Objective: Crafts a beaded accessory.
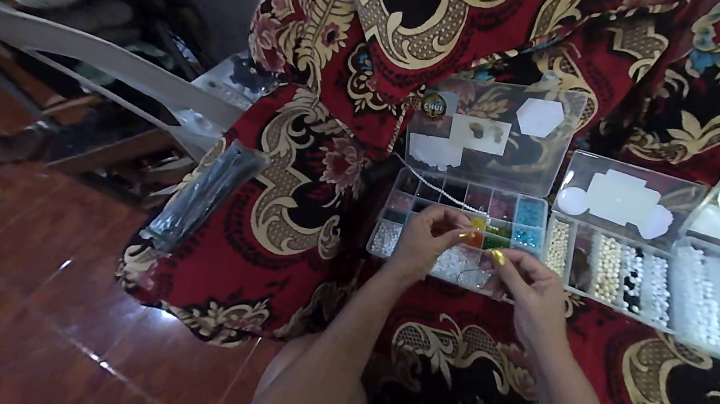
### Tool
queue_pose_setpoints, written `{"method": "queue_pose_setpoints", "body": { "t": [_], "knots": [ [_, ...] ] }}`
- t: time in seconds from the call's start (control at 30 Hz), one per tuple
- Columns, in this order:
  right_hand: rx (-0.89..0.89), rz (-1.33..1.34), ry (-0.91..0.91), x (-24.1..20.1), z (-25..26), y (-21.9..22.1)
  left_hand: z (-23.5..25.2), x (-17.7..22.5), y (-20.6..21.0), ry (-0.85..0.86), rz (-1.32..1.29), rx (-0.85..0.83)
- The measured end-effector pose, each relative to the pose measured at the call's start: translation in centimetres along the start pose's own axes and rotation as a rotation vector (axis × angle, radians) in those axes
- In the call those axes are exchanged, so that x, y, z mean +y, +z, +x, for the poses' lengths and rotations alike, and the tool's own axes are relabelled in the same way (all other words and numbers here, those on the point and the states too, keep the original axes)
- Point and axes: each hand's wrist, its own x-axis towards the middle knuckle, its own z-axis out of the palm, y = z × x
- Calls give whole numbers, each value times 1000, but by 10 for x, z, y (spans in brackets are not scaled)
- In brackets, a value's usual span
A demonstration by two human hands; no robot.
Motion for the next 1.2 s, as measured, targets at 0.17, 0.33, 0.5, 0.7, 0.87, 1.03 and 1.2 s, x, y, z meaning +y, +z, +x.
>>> {"method": "queue_pose_setpoints", "body": {
  "t": [0.17, 0.33, 0.5, 0.7, 0.87, 1.03, 1.2],
  "knots": [
    [180, 63, -89, 0, 11, -19, 2, -3, -22, 30, 624, -46],
    [240, -41, -197, 1, 15, -24, 4, 4, -9, -179, 981, -156],
    [239, 90, -181, 5, 14, -21, 5, 3, 6, -245, 1157, -195],
    [245, 137, -121, 0, 11, -17, 3, 6, 17, -287, 1270, -232],
    [223, 160, -105, -1, 10, -16, 2, 3, 17, -275, 1264, -265],
    [224, 133, -68, -2, 8, -13, 3, 0, 17, -268, 1259, -281],
    [218, 151, -47, -5, 7, -10, 5, 0, 18, -281, 1241, -292]
  ]
}}
